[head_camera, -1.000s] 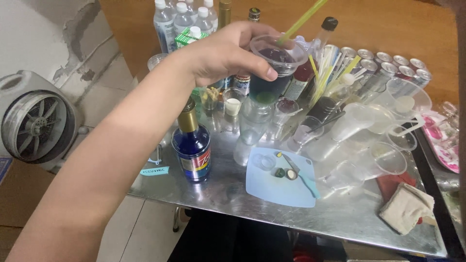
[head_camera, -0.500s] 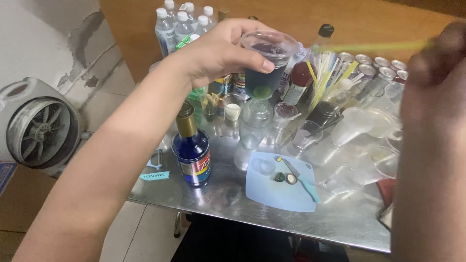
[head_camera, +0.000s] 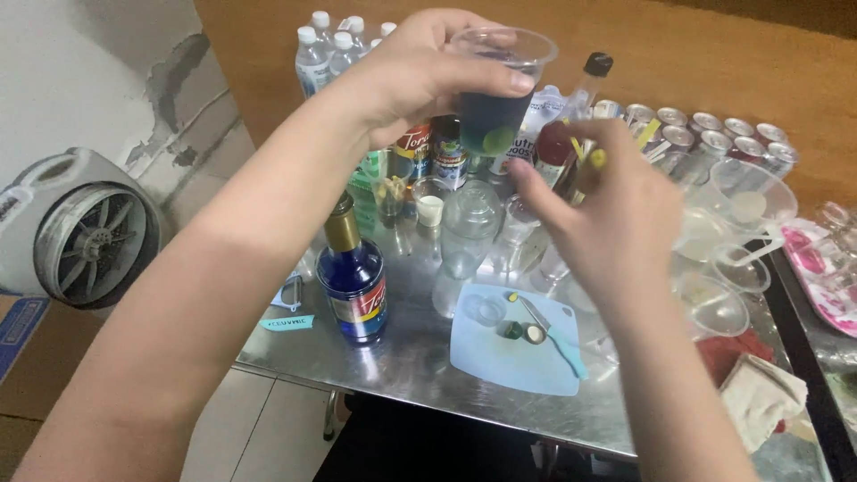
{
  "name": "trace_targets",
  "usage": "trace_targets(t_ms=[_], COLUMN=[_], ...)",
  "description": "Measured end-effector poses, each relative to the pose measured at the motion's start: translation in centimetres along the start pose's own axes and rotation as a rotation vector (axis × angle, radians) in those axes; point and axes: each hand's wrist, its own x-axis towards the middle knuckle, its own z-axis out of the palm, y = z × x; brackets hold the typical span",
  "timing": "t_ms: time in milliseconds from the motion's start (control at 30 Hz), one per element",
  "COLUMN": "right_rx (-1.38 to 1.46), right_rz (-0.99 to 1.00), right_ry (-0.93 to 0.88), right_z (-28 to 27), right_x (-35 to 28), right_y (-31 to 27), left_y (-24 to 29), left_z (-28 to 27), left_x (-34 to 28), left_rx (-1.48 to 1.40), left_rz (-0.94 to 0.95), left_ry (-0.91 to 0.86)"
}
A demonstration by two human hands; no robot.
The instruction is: The person prepares a blue-colored drink by pouring liquid from a blue bottle into a plastic cup and stirring it with a yellow straw. They then add a lime wedge to the cup using a small knife and place a lid on the cup.
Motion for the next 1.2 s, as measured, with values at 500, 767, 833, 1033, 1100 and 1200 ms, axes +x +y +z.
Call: trace_targets(t_ms=[500,767,833,1033,1100,1200], right_rx=[0.093,0.213,0.225,0.243,0.282,0.308], right_rz=[0.043,0.078,0.076,0.154,0.135,0.126], right_ry=[0.228,0.217,0.227,0.182,0.213,0.221], right_z=[6.7,5.9,5.8,5.3,5.2,4.8], right_x=[3.4,3.7,3.7,3.8,3.8,3.7], right_y=[-0.6,-1.0,-1.0,-1.0,-1.0,-1.1], left_y=[1.5,1.9,2.3,5.7,7.1,6.3], left_z=[2.8,2.8,2.8,3.8,4.3,3.5], left_x=[0.4,0.5,0.3,-2.3,-3.3,-2.7], left_rx=[0.121,0.085,0.087,-0.005,0.002,0.007], left_rz=[-0.103,-0.087,-0.058,-0.109,-0.213,-0.196], left_ry=[0.276,0.231,0.204,0.081,0.122,0.112])
